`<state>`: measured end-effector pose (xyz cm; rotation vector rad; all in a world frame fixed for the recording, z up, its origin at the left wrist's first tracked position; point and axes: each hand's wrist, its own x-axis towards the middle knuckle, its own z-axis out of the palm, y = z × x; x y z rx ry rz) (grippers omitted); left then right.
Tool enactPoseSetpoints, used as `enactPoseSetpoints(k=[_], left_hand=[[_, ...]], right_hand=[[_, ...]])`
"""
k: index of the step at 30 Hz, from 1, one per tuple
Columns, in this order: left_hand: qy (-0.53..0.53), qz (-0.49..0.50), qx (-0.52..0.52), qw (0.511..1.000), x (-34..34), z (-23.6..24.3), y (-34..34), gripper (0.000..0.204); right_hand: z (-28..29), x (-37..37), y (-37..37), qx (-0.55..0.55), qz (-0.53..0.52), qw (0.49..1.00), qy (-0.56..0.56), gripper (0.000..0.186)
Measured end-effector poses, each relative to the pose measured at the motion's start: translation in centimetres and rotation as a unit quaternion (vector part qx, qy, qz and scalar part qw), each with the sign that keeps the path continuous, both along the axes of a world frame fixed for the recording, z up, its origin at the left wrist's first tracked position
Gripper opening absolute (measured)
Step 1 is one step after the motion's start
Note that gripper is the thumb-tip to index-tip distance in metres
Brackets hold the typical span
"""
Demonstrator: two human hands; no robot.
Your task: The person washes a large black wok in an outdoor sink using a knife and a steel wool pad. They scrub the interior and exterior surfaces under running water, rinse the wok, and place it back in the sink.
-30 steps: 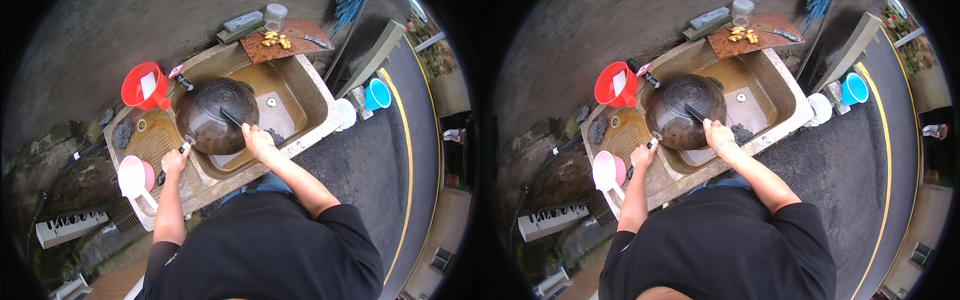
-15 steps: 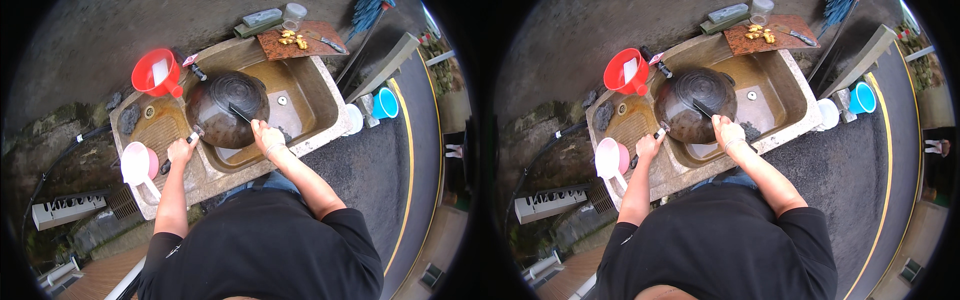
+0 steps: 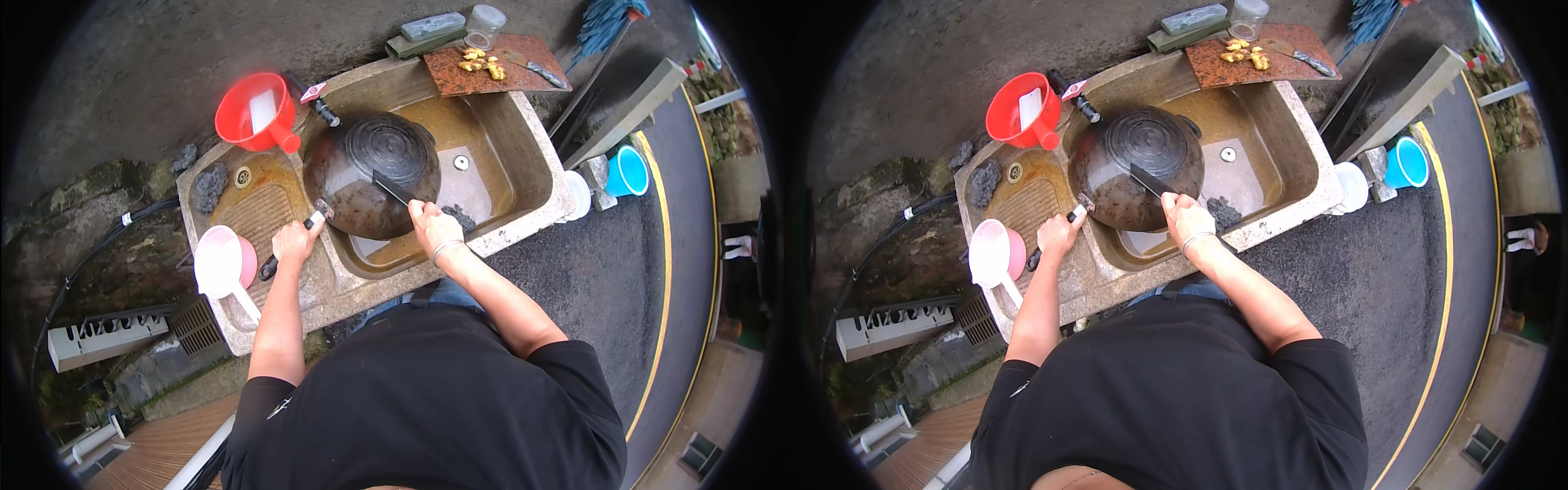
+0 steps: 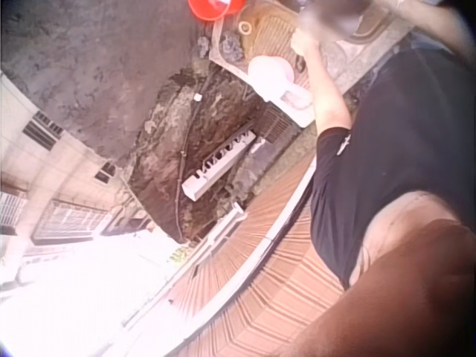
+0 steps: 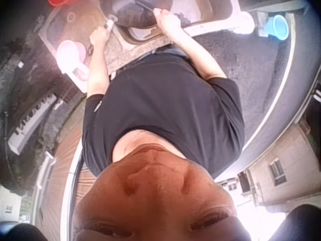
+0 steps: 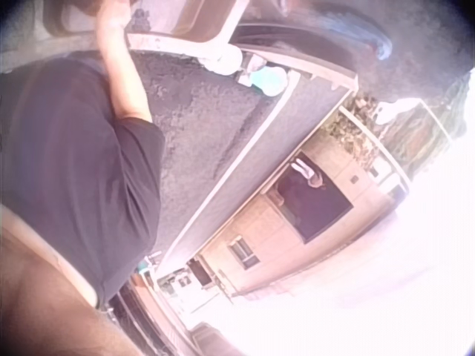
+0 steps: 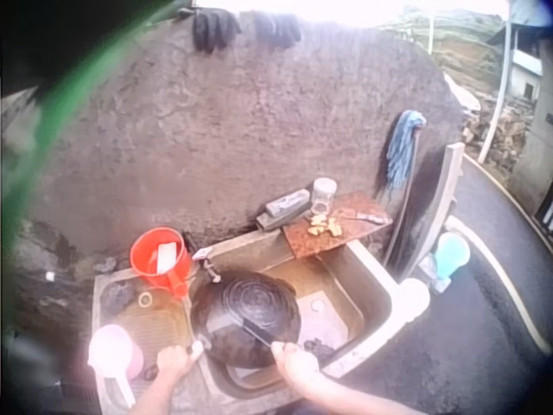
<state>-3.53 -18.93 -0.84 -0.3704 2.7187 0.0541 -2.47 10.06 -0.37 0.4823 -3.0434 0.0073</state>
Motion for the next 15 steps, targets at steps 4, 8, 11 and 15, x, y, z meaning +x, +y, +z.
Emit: enactPoseSetpoints(k=[4,8,11,15], left_hand=[[-0.001,0.001,-0.003,1.000,-0.1,-0.7,-0.1,0.077],[-0.001,0.001,-0.004,1.000,0.0,-0.7,-0.3,0.077],[0.000,0.002,-0.004,1.000,0.0,-0.5,-0.2,0.077],[0.014,0.006,0.015,1.000,-0.2,-0.2,0.0,0.076]], right_hand=[[-1.2,-1.0,0.0,0.039,0.026,0.997,0.055,0.017],[-1.4,-0.2,-1.0,0.051,0.006,0.997,0.055,0.019],[-1.1,0.2,-1.0,0.037,0.004,0.999,0.024,0.020],[-0.1,-1.4,-0.9,-0.010,0.028,1.000,0.002,0.020]])
